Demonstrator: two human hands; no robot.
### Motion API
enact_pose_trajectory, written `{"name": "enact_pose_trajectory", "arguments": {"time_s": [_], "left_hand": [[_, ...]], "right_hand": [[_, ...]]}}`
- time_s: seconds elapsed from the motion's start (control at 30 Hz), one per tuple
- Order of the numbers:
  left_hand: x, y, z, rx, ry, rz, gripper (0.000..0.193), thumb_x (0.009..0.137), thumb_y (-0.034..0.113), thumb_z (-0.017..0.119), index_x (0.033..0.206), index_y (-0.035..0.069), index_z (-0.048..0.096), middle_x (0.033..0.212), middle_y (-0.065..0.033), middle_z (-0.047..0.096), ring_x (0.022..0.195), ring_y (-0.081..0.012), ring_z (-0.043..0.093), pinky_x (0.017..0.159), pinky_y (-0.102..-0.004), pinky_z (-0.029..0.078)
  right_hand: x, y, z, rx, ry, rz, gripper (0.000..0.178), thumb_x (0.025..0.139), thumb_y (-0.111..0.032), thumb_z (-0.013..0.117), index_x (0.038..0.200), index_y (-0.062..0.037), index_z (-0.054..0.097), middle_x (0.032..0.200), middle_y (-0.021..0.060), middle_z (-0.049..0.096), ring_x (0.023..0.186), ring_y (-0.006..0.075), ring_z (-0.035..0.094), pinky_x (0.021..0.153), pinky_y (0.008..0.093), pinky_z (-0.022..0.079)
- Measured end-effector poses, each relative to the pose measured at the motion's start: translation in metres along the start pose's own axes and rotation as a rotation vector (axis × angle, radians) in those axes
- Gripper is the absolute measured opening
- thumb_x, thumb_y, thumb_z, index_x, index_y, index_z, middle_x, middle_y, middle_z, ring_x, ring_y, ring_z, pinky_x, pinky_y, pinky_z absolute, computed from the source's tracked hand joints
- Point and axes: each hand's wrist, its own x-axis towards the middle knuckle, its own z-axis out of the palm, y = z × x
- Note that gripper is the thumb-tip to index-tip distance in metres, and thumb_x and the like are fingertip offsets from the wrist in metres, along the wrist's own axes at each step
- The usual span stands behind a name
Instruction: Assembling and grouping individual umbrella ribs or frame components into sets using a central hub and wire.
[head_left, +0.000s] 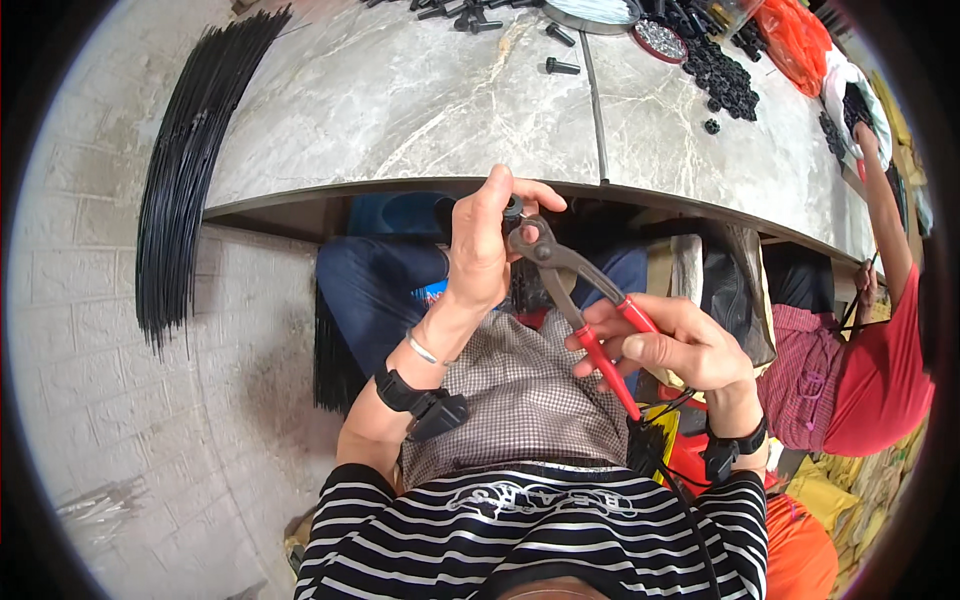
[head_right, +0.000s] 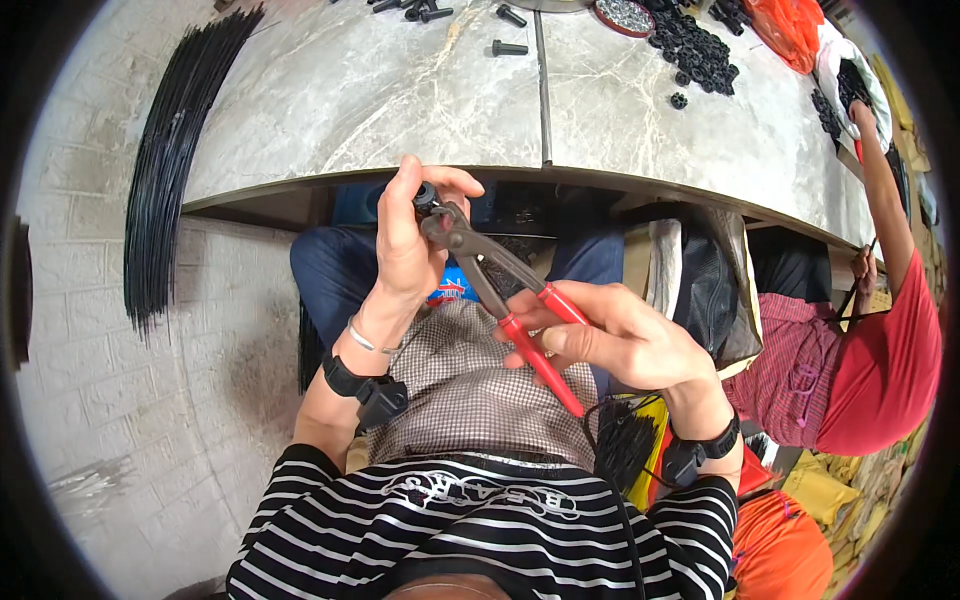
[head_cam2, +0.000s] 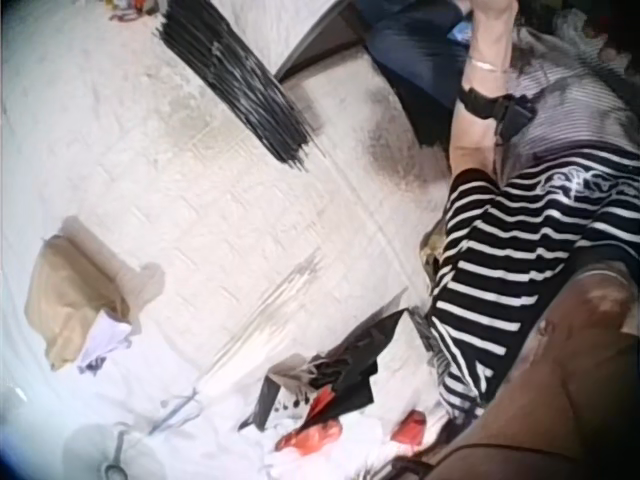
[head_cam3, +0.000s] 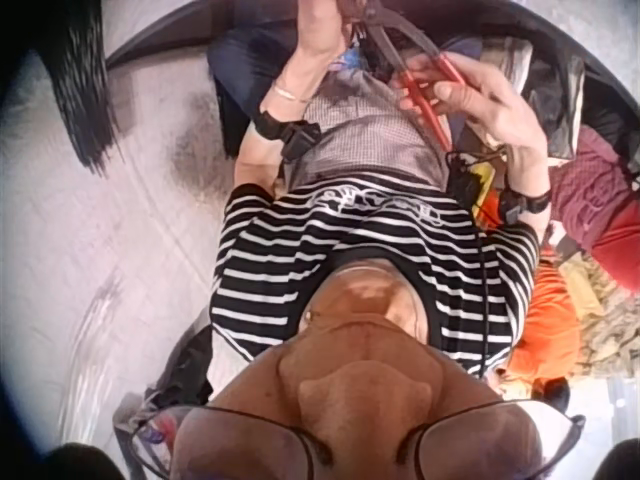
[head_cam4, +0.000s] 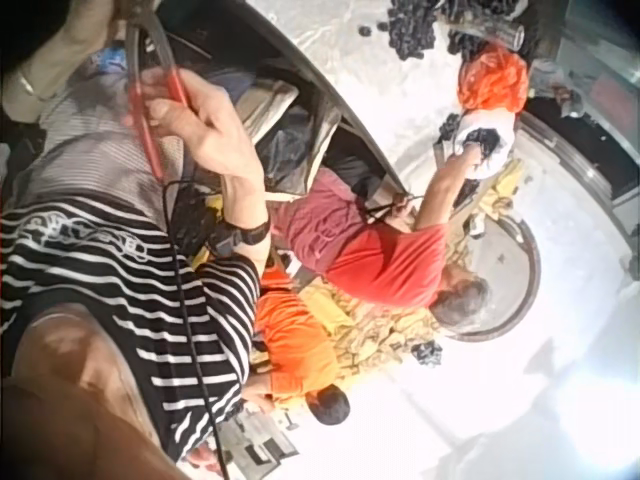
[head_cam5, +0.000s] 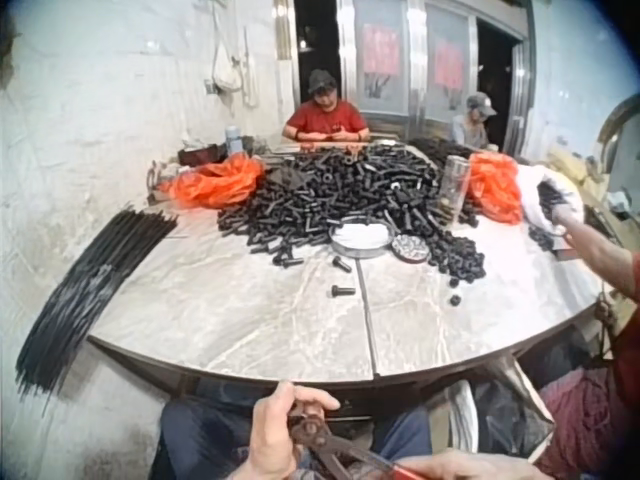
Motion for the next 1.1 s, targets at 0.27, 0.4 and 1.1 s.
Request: {"name": "enact_pose_trajectory", "arguments": {"time_s": [0.27, 0.4, 1.1], "left_hand": [[-0.007, 0.008, -0.001, 0.057, 0.024, -0.1, 0.06, 0.099, 0.046, 0.034, 0.08, -0.001, 0.068, 0.06, 0.0007, 0.053, 0.05, -0.0035, 0.04, 0.045, -0.0199, 0.028], [-0.011, 0.009, 0.001, 0.115, 0.034, -0.07, 0.059, 0.098, 0.043, 0.034, 0.078, 0.0, 0.068, 0.061, 0.0003, 0.055, 0.051, -0.0038, 0.042, 0.046, -0.0193, 0.03], [-0.011, -0.005, -0.005, 0.21, -0.048, 0.023, 0.06, 0.098, 0.041, 0.032, 0.081, -0.003, 0.07, 0.059, -0.0001, 0.054, 0.056, -0.0063, 0.044, 0.053, -0.0223, 0.034]], "right_hand": [[-0.003, -0.007, 0.001, 0.083, 0.032, 0.07, 0.047, 0.093, -0.018, 0.055, 0.128, 0.0106, 0.044, 0.107, 0.0249, 0.063, 0.086, 0.0312, 0.068, 0.069, 0.0366, 0.059], [-0.007, -0.009, -0.001, 0.073, 0.029, 0.157, 0.043, 0.095, -0.021, 0.054, 0.125, 0.0096, 0.046, 0.095, 0.0196, 0.063, 0.07, 0.0219, 0.065, 0.057, 0.0315, 0.056], [-0.02, 0.007, 0.009, 0.064, 0.042, 0.103, 0.038, 0.101, -0.022, 0.046, 0.127, 0.0056, 0.045, 0.092, 0.0119, 0.064, 0.055, 0.0129, 0.059, 0.047, 0.0246, 0.049]]}}
